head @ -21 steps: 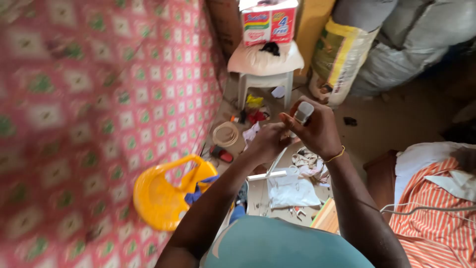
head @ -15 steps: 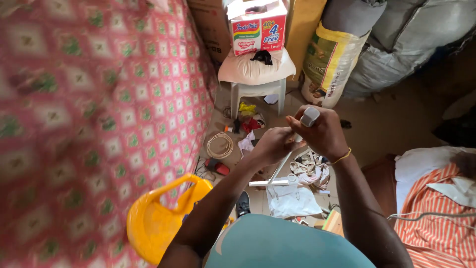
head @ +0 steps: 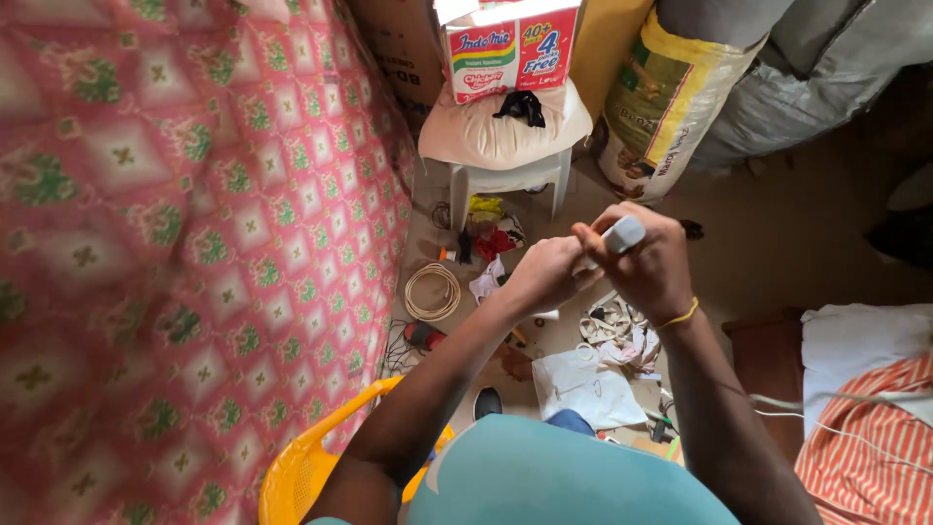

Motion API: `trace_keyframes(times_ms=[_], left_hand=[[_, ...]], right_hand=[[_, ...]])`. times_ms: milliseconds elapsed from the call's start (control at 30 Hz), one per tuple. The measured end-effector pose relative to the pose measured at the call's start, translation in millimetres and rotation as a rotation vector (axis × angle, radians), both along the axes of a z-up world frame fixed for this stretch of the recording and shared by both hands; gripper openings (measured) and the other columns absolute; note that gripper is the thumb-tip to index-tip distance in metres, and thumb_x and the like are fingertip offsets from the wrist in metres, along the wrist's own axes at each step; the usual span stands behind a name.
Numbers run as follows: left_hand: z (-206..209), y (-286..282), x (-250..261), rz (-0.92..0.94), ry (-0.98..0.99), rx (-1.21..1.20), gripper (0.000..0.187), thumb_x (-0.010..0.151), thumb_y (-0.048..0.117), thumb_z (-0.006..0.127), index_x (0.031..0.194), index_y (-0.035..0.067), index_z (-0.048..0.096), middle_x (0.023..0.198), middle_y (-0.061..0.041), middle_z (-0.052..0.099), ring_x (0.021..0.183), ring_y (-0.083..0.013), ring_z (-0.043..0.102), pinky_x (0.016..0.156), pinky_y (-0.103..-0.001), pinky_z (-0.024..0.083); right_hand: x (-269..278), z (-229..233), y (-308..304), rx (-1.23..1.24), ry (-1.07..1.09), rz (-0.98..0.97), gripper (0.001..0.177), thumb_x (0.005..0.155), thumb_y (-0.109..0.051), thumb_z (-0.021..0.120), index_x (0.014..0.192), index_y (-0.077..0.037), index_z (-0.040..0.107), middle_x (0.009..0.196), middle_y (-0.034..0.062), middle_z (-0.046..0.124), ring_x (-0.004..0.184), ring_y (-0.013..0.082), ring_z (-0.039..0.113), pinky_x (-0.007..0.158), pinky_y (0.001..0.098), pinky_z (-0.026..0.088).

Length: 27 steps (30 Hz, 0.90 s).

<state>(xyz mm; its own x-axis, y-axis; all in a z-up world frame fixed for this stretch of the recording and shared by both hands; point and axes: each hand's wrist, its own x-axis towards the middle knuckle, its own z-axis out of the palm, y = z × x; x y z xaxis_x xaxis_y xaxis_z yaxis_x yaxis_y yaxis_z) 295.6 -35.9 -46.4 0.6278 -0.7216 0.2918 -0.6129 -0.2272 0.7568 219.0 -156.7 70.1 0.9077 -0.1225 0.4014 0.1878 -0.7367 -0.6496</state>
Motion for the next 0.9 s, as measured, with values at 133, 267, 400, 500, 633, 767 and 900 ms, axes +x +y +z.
trace_keyframes(times_ms=[133, 267, 400, 500, 633, 767, 900], left_hand=[[-22.0, -11.8, 16.8, -0.011, -0.036, -0.061, 0.014, 0.086, 0.021, 0.071, 0.094, 0.01, 0.07, 0.087, -0.017, 0.072, 0.083, -0.0396, 0.07, 0.073, -0.049, 0.055], [-38.4, -23.9, 26.5, 0.035, 0.125, -0.054, 0.021, 0.084, 0.012, 0.062, 0.1, 0.017, 0.075, 0.091, -0.014, 0.073, 0.079, -0.0359, 0.07, 0.07, -0.044, 0.057], [-65.2, -35.8, 33.9, 0.064, 0.005, -0.192, 0.021, 0.085, 0.015, 0.067, 0.106, 0.013, 0.068, 0.094, -0.012, 0.069, 0.091, -0.0346, 0.07, 0.078, -0.043, 0.056], [-72.9, -43.1, 41.8, 0.076, 0.098, -0.039, 0.017, 0.091, 0.016, 0.064, 0.108, 0.013, 0.069, 0.101, -0.009, 0.071, 0.096, -0.0307, 0.071, 0.085, -0.04, 0.058], [-112.1, -58.1, 58.0, 0.097, -0.099, -0.098, 0.027, 0.083, 0.019, 0.069, 0.109, 0.012, 0.069, 0.111, -0.01, 0.071, 0.116, -0.0345, 0.067, 0.095, -0.042, 0.056], [-185.1, -72.8, 82.1, 0.203, -0.043, -0.025, 0.03, 0.083, 0.014, 0.067, 0.113, 0.013, 0.07, 0.128, -0.012, 0.069, 0.126, -0.0343, 0.064, 0.103, -0.04, 0.054], [-250.4, -86.5, 107.8, 0.328, 0.016, 0.141, 0.052, 0.073, 0.007, 0.07, 0.124, 0.013, 0.066, 0.137, -0.018, 0.06, 0.127, -0.0384, 0.059, 0.105, -0.043, 0.051]], right_hand=[[13.8, -15.1, -7.1, -0.022, -0.027, 0.008, 0.023, 0.091, -0.022, 0.081, 0.083, -0.003, 0.07, 0.077, 0.0114, 0.067, 0.063, 0.0234, 0.064, 0.059, 0.0339, 0.049], [24.8, -26.9, -19.7, -0.027, -0.011, 0.08, 0.016, 0.086, -0.019, 0.079, 0.086, -0.005, 0.072, 0.08, 0.0106, 0.069, 0.069, 0.0245, 0.068, 0.063, 0.0334, 0.052], [26.8, -46.3, -23.8, -0.039, 0.009, 0.036, 0.011, 0.089, -0.016, 0.076, 0.091, -0.006, 0.074, 0.083, 0.0111, 0.069, 0.072, 0.0252, 0.07, 0.067, 0.0336, 0.054], [32.0, -64.4, -27.5, 0.007, 0.016, 0.009, 0.011, 0.087, -0.016, 0.076, 0.09, -0.006, 0.074, 0.087, 0.0113, 0.071, 0.072, 0.0255, 0.071, 0.066, 0.034, 0.055], [39.1, -112.2, -43.8, 0.041, -0.007, 0.017, 0.012, 0.086, -0.015, 0.076, 0.094, -0.005, 0.075, 0.095, 0.0109, 0.073, 0.074, 0.0246, 0.074, 0.067, 0.0327, 0.057], [64.5, -171.4, -61.4, 0.03, -0.031, 0.066, 0.018, 0.084, -0.016, 0.08, 0.099, -0.007, 0.074, 0.105, 0.0118, 0.072, 0.085, 0.0273, 0.074, 0.073, 0.0341, 0.058], [97.5, -234.7, -77.2, 0.112, -0.024, 0.116, 0.022, 0.086, -0.018, 0.08, 0.105, -0.009, 0.074, 0.114, 0.0155, 0.068, 0.1, 0.0307, 0.072, 0.084, 0.0371, 0.058]])
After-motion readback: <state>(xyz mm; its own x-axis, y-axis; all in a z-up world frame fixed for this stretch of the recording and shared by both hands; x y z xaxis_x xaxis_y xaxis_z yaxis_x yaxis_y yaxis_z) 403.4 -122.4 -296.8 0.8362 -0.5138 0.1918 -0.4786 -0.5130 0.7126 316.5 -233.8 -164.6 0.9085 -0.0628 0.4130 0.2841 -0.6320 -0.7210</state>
